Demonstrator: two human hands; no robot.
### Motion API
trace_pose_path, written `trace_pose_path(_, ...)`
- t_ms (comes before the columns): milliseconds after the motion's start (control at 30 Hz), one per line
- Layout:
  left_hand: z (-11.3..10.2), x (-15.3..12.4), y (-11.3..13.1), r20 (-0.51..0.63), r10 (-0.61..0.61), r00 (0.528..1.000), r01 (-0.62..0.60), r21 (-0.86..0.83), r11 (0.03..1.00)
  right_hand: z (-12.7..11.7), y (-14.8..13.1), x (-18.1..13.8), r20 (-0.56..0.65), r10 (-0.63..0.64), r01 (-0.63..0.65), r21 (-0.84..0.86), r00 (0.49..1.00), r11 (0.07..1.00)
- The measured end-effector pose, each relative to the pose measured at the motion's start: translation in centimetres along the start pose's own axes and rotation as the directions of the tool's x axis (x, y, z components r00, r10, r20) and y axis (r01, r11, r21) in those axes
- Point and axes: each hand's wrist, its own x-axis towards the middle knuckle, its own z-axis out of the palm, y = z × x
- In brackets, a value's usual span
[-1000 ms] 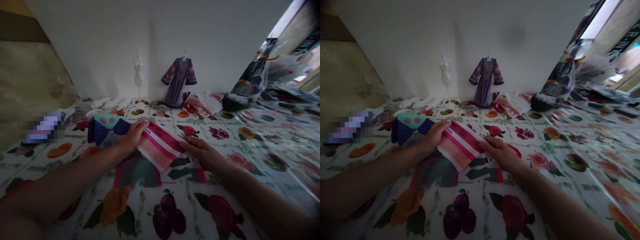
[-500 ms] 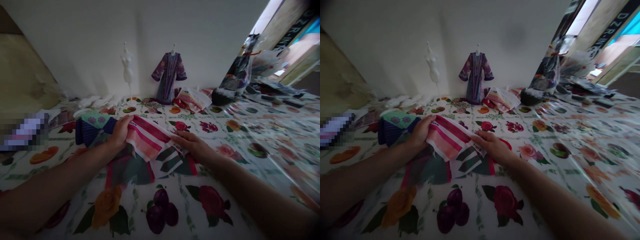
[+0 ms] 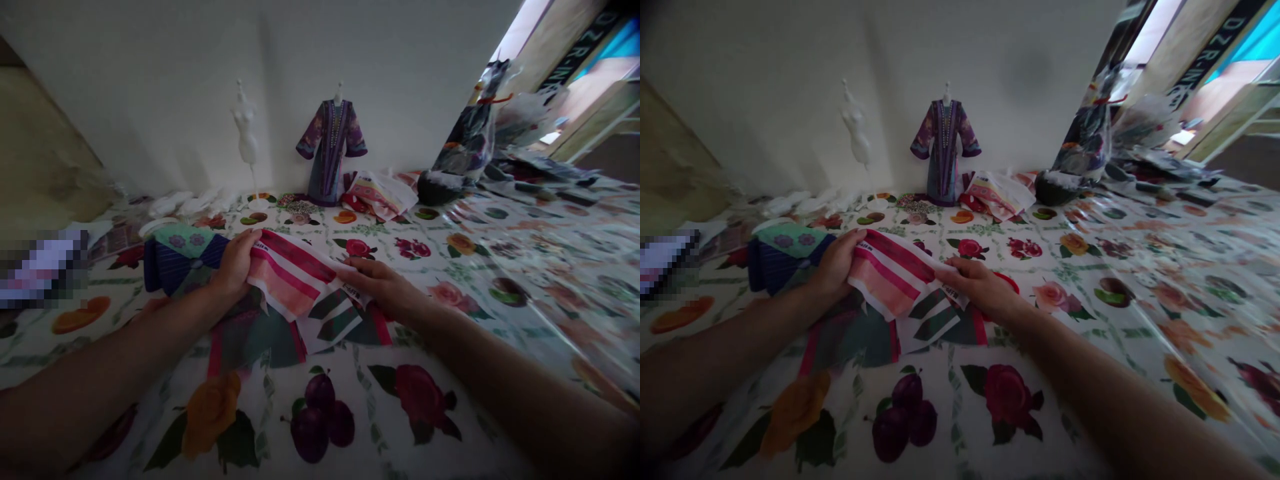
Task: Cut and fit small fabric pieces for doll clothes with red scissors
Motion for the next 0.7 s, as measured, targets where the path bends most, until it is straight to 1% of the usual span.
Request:
trace_pose_path(67, 0.2, -0.2, 0.2, -0.014, -0.001, 1.0, 0.001, -0.013, 1.0, 0.1, -0.3, 0.0, 0.13, -0.058, 0.058, 0.007, 0.99, 0.998)
trace_pose_path(133, 0.4, -0.3, 0.4, -0.019, -0.001, 1.0, 0.001, -0.026, 1.0, 0.3, -0.5, -0.1, 0.215, -0.119, 0.133, -0.05, 0.969, 0.99)
trace_pose_path(200, 0.5, -0.3, 0.7, -0.016, -0.001, 1.0, 0.0, -0.039, 0.999, 0.6, -0.7, -0.3, 0.238, -0.158, 0.193, -0.13, 0.958, 0.973)
trace_pose_path(233, 0.5, -0.3, 0.8, -0.012, -0.001, 1.0, 0.001, -0.045, 0.999, 0.7, -0.8, -0.4, 0.23, -0.172, 0.21, -0.153, 0.958, 0.966)
trace_pose_path(300, 0.5, -0.2, 1.0, -0.006, -0.002, 1.0, 0.002, -0.056, 0.998, 0.9, -0.8, -0.5, 0.153, -0.184, 0.206, -0.14, 0.971, 0.969)
trace_pose_path(333, 0.4, -0.1, 1.0, -0.007, -0.004, 1.0, 0.003, -0.06, 0.998, 0.9, -0.7, -0.5, 0.097, -0.185, 0.194, -0.093, 0.978, 0.977)
trace_pose_path(433, 0.3, 0.2, 1.1, -0.007, -0.018, 1.0, 0.017, -0.064, 0.998, 0.6, -0.5, -0.1, -0.096, -0.18, 0.194, 0.171, 0.979, 0.966)
trace_pose_path(500, 0.2, 0.3, 1.0, 0.012, -0.019, 1.0, 0.02, -0.062, 0.998, 0.2, -0.3, 0.3, -0.215, -0.148, 0.207, 0.28, 0.965, 0.938)
trace_pose_path(533, 0.2, 0.3, 1.0, 0.03, -0.017, 0.999, 0.018, -0.063, 0.998, 0.0, -0.2, 0.4, -0.265, -0.132, 0.21, 0.292, 0.955, 0.933)
trace_pose_path(600, 0.3, 0.2, 0.9, 0.065, -0.01, 0.998, 0.015, -0.071, 0.997, -0.4, 0.0, 0.6, -0.35, -0.116, 0.21, 0.244, 0.93, 0.947)
trace_pose_path(700, 0.5, -0.1, 0.9, 0.085, -0.021, 0.996, 0.028, -0.08, 0.996, -1.1, 0.5, 0.7, -0.459, -0.159, 0.24, 0.123, 0.874, 0.963)
